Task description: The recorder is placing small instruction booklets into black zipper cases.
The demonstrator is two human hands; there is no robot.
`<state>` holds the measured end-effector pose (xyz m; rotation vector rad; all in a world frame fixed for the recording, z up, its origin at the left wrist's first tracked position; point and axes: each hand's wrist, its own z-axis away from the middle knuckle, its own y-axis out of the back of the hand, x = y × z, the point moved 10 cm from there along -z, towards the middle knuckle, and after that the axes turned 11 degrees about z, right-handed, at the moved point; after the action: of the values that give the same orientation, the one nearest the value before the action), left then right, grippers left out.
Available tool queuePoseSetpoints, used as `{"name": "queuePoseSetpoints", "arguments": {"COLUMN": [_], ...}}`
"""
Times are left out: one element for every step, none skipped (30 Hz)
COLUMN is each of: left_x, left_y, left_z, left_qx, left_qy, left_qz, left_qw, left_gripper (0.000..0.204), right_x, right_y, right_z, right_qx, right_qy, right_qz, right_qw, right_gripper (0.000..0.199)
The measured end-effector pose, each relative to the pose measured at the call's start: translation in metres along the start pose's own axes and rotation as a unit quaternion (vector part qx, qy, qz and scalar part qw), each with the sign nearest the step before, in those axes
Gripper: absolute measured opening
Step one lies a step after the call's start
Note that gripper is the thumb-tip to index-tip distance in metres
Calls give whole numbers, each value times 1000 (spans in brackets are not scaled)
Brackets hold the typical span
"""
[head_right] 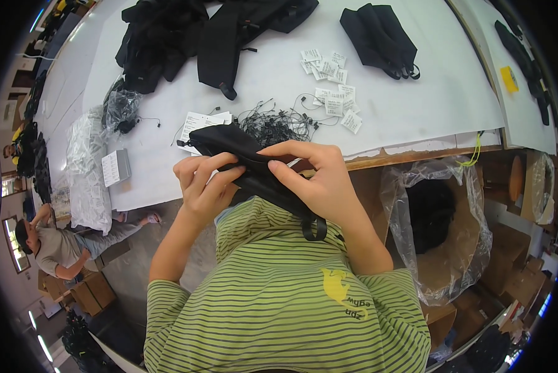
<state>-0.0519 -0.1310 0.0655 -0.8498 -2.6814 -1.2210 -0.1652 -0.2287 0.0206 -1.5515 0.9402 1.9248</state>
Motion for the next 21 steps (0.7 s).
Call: {"name": "queuePoseSetpoints", "arguments": {"left_x": [-1, -1, 0, -1, 1, 4, 5, 6, 7, 8, 6, 5, 5, 6, 6, 6, 6, 6, 7, 6, 6], "left_y": [-1, -4, -7, -7, -7, -7, -7, -7, -7, -7, -8, -9, -9, -9, -9, -9, -10, -10, -10, -11, -11], "left_z": [1, 2, 3, 3, 2, 2, 2, 2, 2, 2, 1, 1, 0, 0, -1, -1, -1, -1, -1, -1, -1], "left_qx": [0, -9, -19, -19, -17, -15, -16, -17, -18, -19, -23, -28, -28, -30, -31, -32, -35, -37, -38, -40, -42], "left_qy": [0, -10, -21, -21, -38, -55, -56, -58, -60, -61, -54, -46, -47, -45, -44, -44, -43, -41, -41, -39, -37], "left_qz": [0, 11, 22, 23, 34, 45, 46, 47, 49, 50, 51, 53, 53, 51, 49, 49, 53, 58, 58, 59, 60], "left_qw": [1000, 1000, 999, 999, 999, 997, 997, 997, 997, 997, 997, 997, 997, 997, 997, 997, 997, 997, 997, 997, 997], "left_gripper": [24, 24, 24, 24, 25, 26, 26, 27, 27, 27, 28, 28, 28, 28, 28, 28, 29, 29, 29, 28, 28], "right_x": [1, 1, 4, 7, 7, 9, 12, 12, 11, 10, 10, 9, 8, 8, 8, 7, 7, 9, 10, 10, 10], "right_y": [0, 1, 1, 0, 1, 1, 1, 2, 2, 2, 2, 2, 2, 3, 3, 3, 4, 4, 3, 3, 3], "right_z": [0, -1, -1, 0, 0, 0, 0, 0, -1, -1, -1, -1, -1, -1, -1, -1, -1, -1, -1, -1, -1], "right_qx": [-2, -1, -8, -15, -14, -18, -22, -20, -18, -16, -15, -12, -10, -10, -13, -16, -16, -22, -28, -28, -31], "right_qy": [5, 5, -6, -16, -16, -26, -36, -37, -29, -21, -21, -17, -13, -13, -13, -13, -13, -22, -31, -31, -32], "right_qz": [7, 7, -1, -10, -10, -19, -27, -28, -26, -24, -25, -27, -29, -30, -25, -20, -20, -18, -15, -15, -12], "right_qw": [1000, 1000, 1000, 1000, 1000, 999, 999, 999, 999, 999, 999, 999, 999, 999, 1000, 1000, 1000, 999, 999, 999, 999], "right_gripper": [20, 20, 20, 20, 20, 20, 20, 20, 20, 20, 20, 19, 19, 19, 19, 18, 18, 19, 21, 21, 21]}}
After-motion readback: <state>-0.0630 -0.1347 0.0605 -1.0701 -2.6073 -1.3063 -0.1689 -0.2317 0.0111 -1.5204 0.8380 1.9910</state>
